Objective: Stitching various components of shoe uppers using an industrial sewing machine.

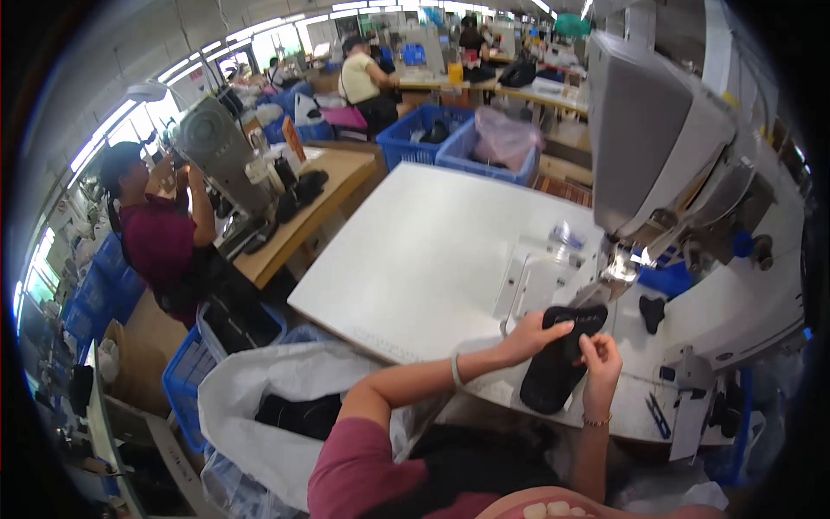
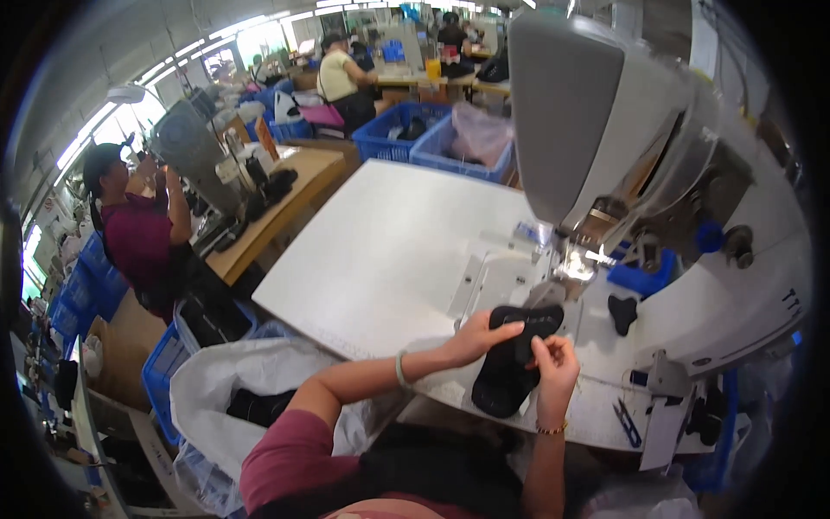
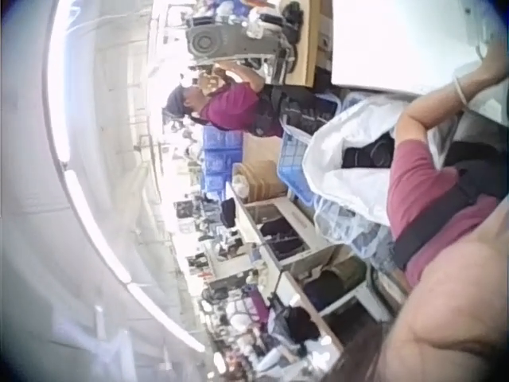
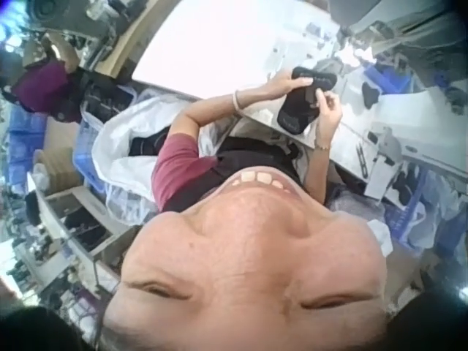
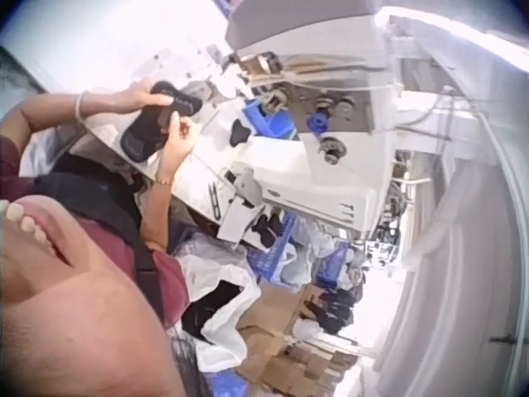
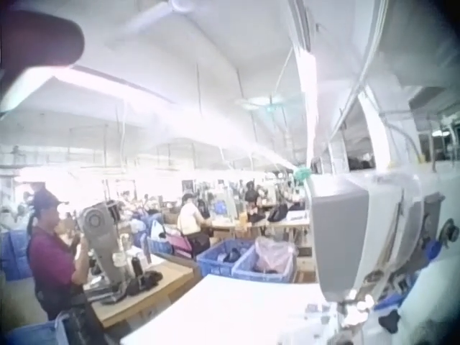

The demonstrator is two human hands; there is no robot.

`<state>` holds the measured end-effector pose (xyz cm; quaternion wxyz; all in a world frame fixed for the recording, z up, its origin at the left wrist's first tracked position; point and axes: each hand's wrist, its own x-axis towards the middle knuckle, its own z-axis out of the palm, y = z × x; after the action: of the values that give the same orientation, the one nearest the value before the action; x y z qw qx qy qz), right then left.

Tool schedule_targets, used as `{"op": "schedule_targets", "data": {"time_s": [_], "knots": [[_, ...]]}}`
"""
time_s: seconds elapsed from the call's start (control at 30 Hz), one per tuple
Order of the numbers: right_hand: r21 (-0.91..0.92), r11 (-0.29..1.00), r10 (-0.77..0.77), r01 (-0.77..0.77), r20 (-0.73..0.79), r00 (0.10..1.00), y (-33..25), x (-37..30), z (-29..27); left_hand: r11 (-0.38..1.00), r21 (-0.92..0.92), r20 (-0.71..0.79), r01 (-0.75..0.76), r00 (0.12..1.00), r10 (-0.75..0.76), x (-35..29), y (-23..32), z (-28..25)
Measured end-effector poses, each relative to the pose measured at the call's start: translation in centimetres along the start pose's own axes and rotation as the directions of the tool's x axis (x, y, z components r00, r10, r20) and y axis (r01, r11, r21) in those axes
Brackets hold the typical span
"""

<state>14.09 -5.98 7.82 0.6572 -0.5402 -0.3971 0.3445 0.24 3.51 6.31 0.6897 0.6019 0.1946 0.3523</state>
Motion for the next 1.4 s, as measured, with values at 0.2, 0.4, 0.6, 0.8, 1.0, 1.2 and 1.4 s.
{"op": "schedule_targets", "data": {"time_s": [0.2, 0.4, 0.6, 0.8, 1.0, 1.2, 1.4], "knots": [[0.058, 0.998, 0.012, -0.01, -0.034, 0.999, 0.2, 1.0, 0.0, 0.99, -0.088, 0.041, 0.111, 0.993, -0.108, 1.4, 0.4, -0.8], [0.074, 0.993, -0.094, 0.096, -0.037, 0.995, -0.5, 0.6, -0.5, 0.955, -0.263, 0.125, 0.135, 0.987, -0.105, 0.5, 1.2, 0.8], [0.07, 0.991, -0.112, 0.113, -0.015, 0.994, -0.8, -0.3, 0.2, 0.927, -0.338, 0.024, 0.161, 0.986, -0.162, -0.7, 1.7, 1.4], [0.029, 0.988, -0.152, 0.153, -0.047, 0.987, -2.6, 0.6, 0.0, 0.96, -0.244, 0.022, 0.137, 0.99, -0.136, 0.3, 3.3, 2.5], [-0.029, 0.984, -0.177, 0.177, -0.006, 0.984, -3.9, 2.8, -0.6, 0.997, -0.081, -0.065, 0.006, 0.998, -0.011, 1.9, 5.0, 2.4], [-0.01, 0.988, -0.149, 0.152, 0.118, 0.982, -4.0, 4.6, -2.0, 0.987, -0.154, -0.014, -0.034, 0.999, 0.033, 3.2, 5.1, 2.4], [0.013, 0.985, -0.171, 0.171, 0.156, 0.973, -3.4, 5.0, -2.0, 0.985, -0.169, -0.011, 0.03, 0.999, -0.032, 3.4, 5.1, 1.9]]}}
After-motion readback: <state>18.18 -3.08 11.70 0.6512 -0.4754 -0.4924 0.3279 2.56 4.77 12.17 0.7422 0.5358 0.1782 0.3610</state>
